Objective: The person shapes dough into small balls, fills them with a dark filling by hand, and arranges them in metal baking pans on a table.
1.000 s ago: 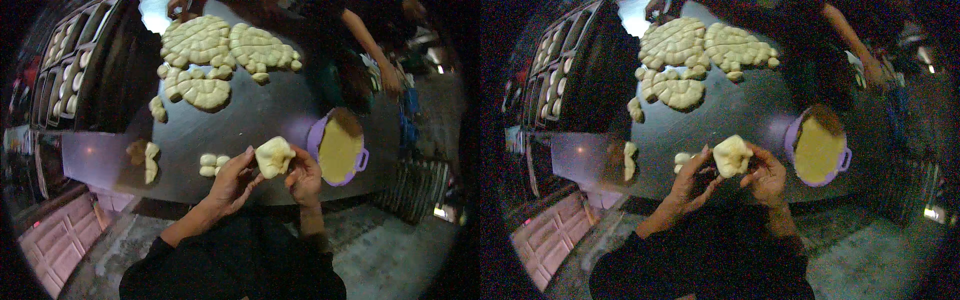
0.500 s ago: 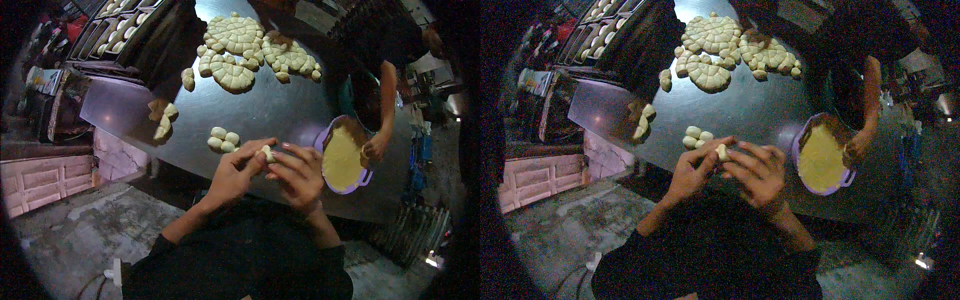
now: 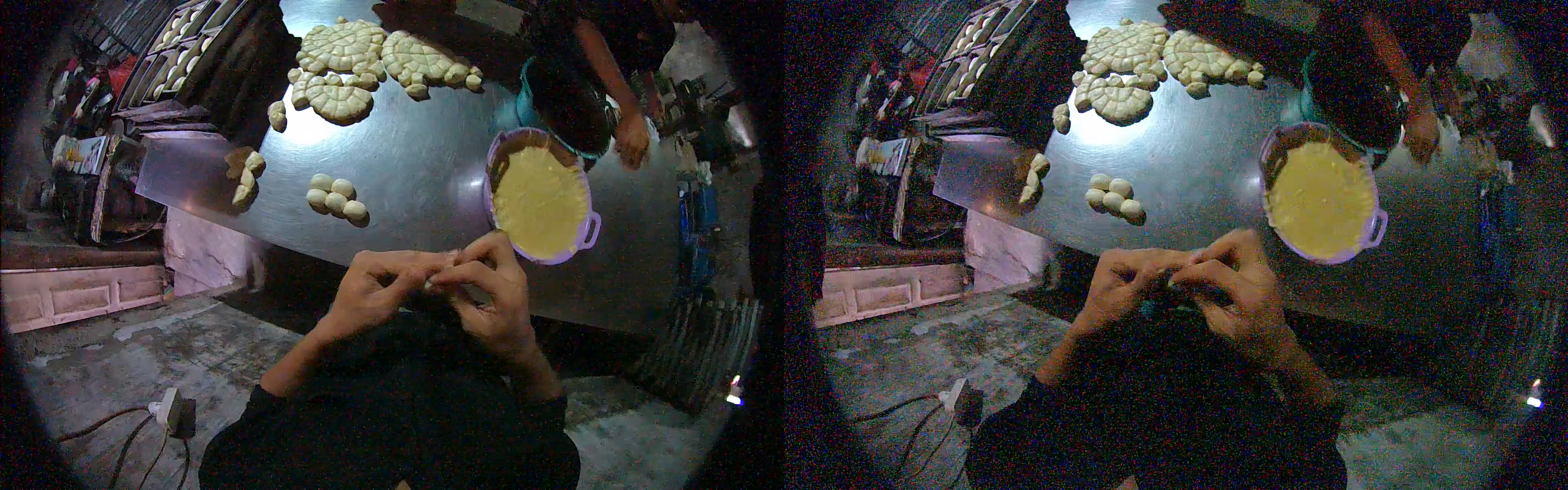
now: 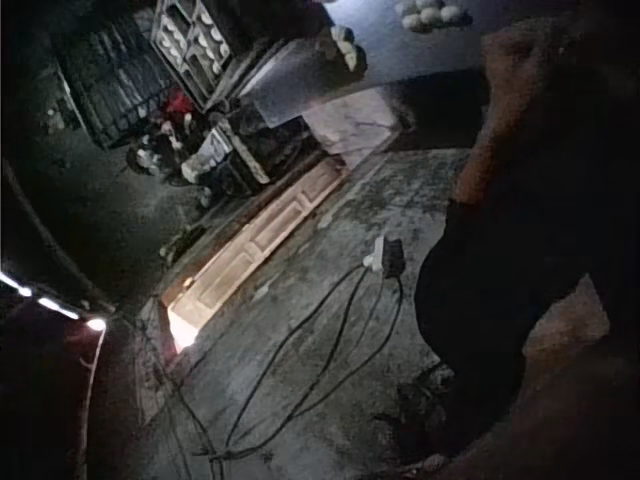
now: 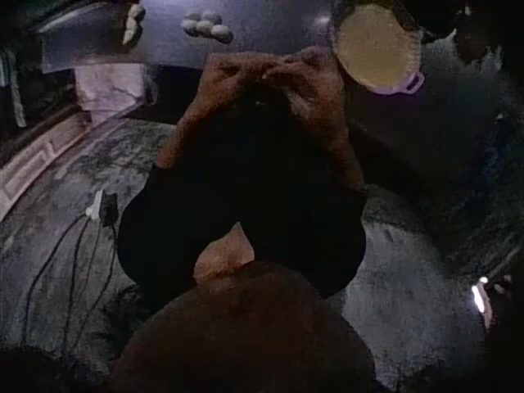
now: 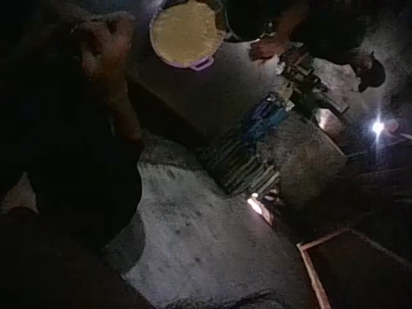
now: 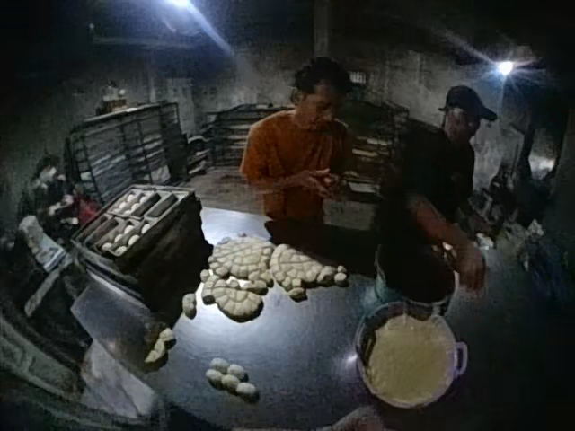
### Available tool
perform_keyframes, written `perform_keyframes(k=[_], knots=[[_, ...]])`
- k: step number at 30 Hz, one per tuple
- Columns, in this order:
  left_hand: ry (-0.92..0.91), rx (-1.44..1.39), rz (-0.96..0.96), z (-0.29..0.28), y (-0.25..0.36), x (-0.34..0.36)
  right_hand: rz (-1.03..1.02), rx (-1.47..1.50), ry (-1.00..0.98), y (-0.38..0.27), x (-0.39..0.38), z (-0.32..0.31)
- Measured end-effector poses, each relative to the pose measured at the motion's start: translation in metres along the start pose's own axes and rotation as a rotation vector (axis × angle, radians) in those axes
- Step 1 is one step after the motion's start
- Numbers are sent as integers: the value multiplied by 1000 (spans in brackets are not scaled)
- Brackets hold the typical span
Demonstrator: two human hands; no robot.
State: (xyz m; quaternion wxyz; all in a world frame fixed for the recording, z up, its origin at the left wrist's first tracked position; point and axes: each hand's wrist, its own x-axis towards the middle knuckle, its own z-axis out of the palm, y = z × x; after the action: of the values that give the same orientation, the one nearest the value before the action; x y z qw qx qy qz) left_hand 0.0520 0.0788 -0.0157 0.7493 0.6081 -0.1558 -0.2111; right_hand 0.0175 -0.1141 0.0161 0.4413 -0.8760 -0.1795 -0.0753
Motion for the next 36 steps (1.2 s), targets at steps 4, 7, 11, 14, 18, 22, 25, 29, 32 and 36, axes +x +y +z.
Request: perform_keyframes(k=[4, 7, 11, 14, 18, 22, 25, 29, 32, 36], knots=[[-171, 75, 111, -4, -13, -3, 243, 363, 85, 4, -16, 7], [-32, -55, -310, -5, 0, 0, 121, 537, 122, 4, -11, 19], [-7, -116, -360, -33, -13, 5, -16, -15, -62, 3, 12, 28], [-57, -212, -417, -64, -19, 9, 23, -183, -55, 7, 34, 49], [79, -43, -264, -104, -58, 11, 102, -14, -36, 18, 74, 101], [191, 252, -69, -155, -86, 16, 727, 662, -84, 61, 72, 180], [222, 357, -34, -196, -109, 18, 936, 738, -200, 89, 89, 205], [234, 551, -74, -248, -112, 42, 801, 53, 79, 121, 107, 227], [42, 629, -130, -282, -113, 64, 694, -222, 86, 140, 111, 235], [-207, 688, 21, -298, -127, 82, 707, -180, 73, 151, 105, 246]])
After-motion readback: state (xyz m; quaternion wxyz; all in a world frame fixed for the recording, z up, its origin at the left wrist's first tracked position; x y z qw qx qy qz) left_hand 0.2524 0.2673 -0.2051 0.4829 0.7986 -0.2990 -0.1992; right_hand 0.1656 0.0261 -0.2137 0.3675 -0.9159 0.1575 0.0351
